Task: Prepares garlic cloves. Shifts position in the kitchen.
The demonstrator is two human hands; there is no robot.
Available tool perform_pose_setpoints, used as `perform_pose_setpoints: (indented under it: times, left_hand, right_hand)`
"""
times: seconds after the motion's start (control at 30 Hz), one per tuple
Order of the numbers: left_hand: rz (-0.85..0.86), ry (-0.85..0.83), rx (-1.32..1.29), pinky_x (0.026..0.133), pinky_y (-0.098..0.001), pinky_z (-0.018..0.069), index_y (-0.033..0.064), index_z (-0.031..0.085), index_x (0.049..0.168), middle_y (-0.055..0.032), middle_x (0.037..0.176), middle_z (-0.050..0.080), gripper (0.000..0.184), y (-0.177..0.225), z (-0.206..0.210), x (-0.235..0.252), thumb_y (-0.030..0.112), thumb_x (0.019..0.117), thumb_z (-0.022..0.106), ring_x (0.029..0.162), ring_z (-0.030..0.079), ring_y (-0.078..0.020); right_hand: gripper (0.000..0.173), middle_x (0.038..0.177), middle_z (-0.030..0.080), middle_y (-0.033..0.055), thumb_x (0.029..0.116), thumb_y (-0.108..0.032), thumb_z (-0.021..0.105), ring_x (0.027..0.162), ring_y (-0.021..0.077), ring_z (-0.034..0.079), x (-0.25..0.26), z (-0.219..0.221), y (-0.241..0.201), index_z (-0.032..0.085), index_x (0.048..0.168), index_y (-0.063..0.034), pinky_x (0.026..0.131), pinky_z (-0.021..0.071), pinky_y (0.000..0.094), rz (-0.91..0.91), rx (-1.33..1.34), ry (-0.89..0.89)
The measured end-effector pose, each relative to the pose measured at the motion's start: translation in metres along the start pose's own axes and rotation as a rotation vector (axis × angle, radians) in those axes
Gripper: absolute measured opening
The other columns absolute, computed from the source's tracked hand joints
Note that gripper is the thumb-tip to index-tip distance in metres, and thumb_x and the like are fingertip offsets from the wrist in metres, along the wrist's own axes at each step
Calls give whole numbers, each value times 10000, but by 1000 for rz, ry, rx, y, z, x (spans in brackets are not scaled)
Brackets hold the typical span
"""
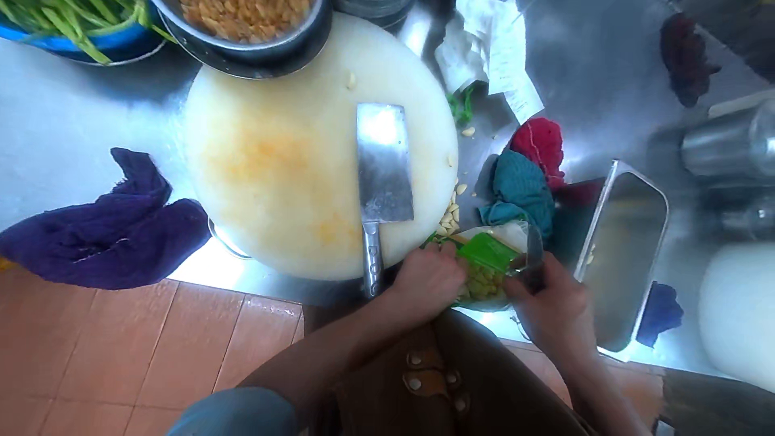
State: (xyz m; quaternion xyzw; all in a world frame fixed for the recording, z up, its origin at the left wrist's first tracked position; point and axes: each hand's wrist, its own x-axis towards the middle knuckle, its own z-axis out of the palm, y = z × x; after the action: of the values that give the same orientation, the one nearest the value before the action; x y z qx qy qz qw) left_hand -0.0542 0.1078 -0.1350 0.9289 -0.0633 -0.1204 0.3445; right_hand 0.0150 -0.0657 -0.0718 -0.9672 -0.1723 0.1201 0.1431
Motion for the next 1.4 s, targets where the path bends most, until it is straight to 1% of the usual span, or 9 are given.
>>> perform_pose_setpoints:
  times: [0.17,0.27,0.4,0.47,0.6,0.77,0.93,1.17,1.4]
  left_hand:
    - [87,245,-99,576,-410,584,45,717,1000,-144,958,649,99,-6,4,-12,104,927,684,818,694,-287]
    - [56,372,-462,605,-381,587,16,702,946,-103,880,652,143,-12,2,-27,146,890,676,728,673,-209]
    - [-29,104,-1448,676,-279,614,-23,672,1056,-68,910,721,229,-18,-9,-46,115,1042,490,724,694,-99]
    - [-80,14,-1624,708,-287,617,-36,645,1152,-88,998,733,254,-19,-11,-51,59,1023,448,765,707,-110]
    - [-203,-7,-1343,643,-307,573,33,644,1154,-82,982,677,246,-13,-17,-44,49,916,583,729,651,-130]
    - [-137,70,-1007,657,-364,522,-2,670,907,-89,768,618,353,2,0,-13,328,1025,624,704,605,-173]
    - [-77,-164,-235,725,-543,565,61,578,1328,-201,1011,689,306,16,-3,12,222,1080,497,917,703,-390]
    - [-124,-298,-169,817,-558,562,17,515,1379,-242,1038,689,319,24,1,32,67,1068,464,985,696,-423]
    - [-51,-55,-241,746,-567,578,10,586,1269,-215,930,708,279,11,11,27,183,1090,459,897,718,-409]
  right_hand:
    - [191,651,558,-62,836,-224,691,491,31,492,0,-3,5,672,991,-114,447,420,235,61,121,-21]
    - [164,645,554,-78,846,-222,696,485,9,484,1,-3,5,674,980,-131,438,410,209,66,156,-45]
    - [168,647,560,-70,858,-219,682,493,15,485,6,-1,5,683,991,-117,448,415,223,28,150,-63]
    - [182,654,563,-62,864,-233,675,497,27,488,8,-1,6,688,1003,-117,455,422,241,38,145,-90]
    - [188,659,568,-59,868,-239,687,498,37,496,10,-4,6,692,1017,-125,452,419,241,63,145,-118]
    - [174,646,569,-45,870,-195,688,464,46,488,13,-4,10,690,1020,-105,417,418,241,97,231,-120]
    - [156,649,588,-6,901,-153,682,446,88,499,15,0,10,677,1044,-89,404,431,267,189,337,-127]
    - [130,644,575,3,906,-110,677,431,81,476,20,0,8,666,1030,-72,395,417,246,250,425,-119]
    - [125,667,587,-2,916,-95,689,440,76,487,19,0,12,647,1033,-81,398,432,232,260,518,-106]
